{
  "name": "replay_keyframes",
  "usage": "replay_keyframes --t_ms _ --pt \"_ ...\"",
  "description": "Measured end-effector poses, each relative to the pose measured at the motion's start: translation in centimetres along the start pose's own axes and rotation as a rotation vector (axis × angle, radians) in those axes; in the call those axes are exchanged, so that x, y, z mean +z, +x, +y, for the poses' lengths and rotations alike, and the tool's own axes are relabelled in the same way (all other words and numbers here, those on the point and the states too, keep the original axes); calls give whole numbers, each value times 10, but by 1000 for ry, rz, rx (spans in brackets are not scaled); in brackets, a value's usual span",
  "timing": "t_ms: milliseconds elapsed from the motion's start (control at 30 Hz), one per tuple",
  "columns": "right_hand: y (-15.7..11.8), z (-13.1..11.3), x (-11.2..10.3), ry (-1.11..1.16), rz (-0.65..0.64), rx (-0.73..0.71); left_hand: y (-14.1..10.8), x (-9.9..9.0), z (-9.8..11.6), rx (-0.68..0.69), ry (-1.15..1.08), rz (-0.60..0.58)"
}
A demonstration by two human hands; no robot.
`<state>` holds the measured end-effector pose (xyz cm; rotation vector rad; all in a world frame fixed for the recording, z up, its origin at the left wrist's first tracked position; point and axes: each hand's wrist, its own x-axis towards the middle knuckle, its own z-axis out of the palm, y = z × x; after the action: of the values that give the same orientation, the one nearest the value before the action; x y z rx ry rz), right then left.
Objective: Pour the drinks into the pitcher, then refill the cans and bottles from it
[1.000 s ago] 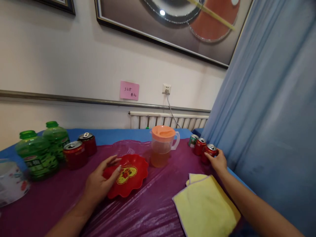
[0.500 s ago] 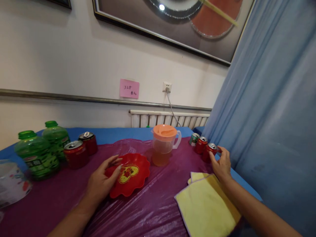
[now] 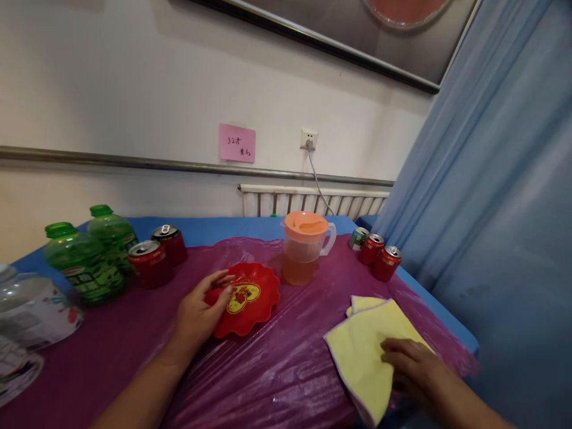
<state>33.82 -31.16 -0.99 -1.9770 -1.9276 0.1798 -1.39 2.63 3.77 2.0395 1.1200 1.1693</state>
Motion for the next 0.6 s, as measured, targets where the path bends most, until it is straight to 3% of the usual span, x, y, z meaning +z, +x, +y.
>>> replay_keyframes --t_ms 133,233,300,467,600 --pt "17 6 -4 144 213 78 0 -1 2 -8 -13 11" --pt "32 -5 -13 205 341 126 0 0 -1 -6 -11 15" --pt "40 -20 -15 220 312 114 0 0 -3 -9 -6 7" --pt "56 -62 -9 147 50 -33 -1 1 -10 -31 -9 -24" --pt "105 -96 -23 252 211 -79 -2 2 -14 -43 -22 -35"
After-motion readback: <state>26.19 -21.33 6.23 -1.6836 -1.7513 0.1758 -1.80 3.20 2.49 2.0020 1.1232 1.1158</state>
